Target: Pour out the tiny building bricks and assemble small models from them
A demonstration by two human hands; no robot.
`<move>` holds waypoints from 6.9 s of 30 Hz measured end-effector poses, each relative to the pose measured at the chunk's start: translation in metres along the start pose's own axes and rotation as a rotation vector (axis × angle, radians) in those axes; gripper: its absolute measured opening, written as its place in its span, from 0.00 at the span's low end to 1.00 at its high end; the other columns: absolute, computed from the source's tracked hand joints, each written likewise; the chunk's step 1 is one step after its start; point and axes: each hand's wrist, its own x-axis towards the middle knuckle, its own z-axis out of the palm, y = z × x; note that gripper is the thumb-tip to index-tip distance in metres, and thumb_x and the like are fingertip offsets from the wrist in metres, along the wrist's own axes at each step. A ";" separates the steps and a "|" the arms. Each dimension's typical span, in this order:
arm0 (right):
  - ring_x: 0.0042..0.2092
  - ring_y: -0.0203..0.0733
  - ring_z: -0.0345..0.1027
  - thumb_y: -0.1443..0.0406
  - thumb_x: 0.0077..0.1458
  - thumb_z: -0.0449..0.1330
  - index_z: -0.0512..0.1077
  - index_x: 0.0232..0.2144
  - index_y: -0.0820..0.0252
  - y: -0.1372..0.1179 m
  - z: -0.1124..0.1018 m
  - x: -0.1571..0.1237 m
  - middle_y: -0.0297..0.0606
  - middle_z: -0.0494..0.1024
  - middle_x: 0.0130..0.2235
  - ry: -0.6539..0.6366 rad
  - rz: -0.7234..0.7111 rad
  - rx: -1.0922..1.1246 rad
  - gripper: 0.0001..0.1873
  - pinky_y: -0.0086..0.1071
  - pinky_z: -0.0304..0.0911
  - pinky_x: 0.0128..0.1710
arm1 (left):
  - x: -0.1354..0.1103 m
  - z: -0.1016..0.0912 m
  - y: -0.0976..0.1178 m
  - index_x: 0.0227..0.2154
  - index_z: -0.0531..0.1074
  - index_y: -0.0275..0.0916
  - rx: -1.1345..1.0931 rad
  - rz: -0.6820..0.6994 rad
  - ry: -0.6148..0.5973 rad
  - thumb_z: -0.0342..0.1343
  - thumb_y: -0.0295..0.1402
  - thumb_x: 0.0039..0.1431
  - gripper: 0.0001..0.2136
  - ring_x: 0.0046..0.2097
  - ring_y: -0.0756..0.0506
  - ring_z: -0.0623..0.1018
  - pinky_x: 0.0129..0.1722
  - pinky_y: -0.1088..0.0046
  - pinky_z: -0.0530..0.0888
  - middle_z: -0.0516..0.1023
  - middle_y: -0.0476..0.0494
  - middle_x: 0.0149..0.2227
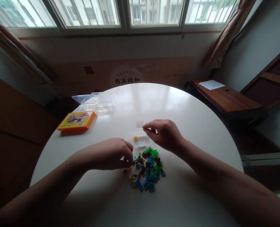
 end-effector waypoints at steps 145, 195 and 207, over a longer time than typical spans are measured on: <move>0.29 0.33 0.66 0.65 0.60 0.58 0.80 0.37 0.47 -0.015 0.026 0.001 0.31 0.76 0.30 -0.417 0.131 -0.184 0.11 0.28 0.52 0.28 | 0.011 0.017 -0.031 0.39 0.77 0.43 -0.152 -0.576 0.341 0.58 0.47 0.54 0.16 0.41 0.39 0.76 0.36 0.67 0.69 0.79 0.42 0.40; 0.30 0.33 0.68 0.64 0.60 0.57 0.80 0.35 0.49 -0.014 0.022 -0.001 0.31 0.78 0.32 -0.382 0.124 -0.209 0.10 0.28 0.54 0.29 | 0.012 0.015 -0.031 0.40 0.77 0.43 -0.120 -0.582 0.314 0.56 0.47 0.55 0.16 0.42 0.40 0.76 0.37 0.67 0.71 0.79 0.43 0.41; 0.31 0.34 0.69 0.64 0.60 0.58 0.80 0.39 0.51 -0.016 0.017 -0.002 0.33 0.79 0.32 -0.336 0.085 -0.207 0.10 0.28 0.56 0.31 | 0.000 0.001 -0.018 0.32 0.77 0.41 0.023 -0.503 0.378 0.57 0.43 0.59 0.11 0.36 0.44 0.76 0.33 0.70 0.68 0.79 0.45 0.35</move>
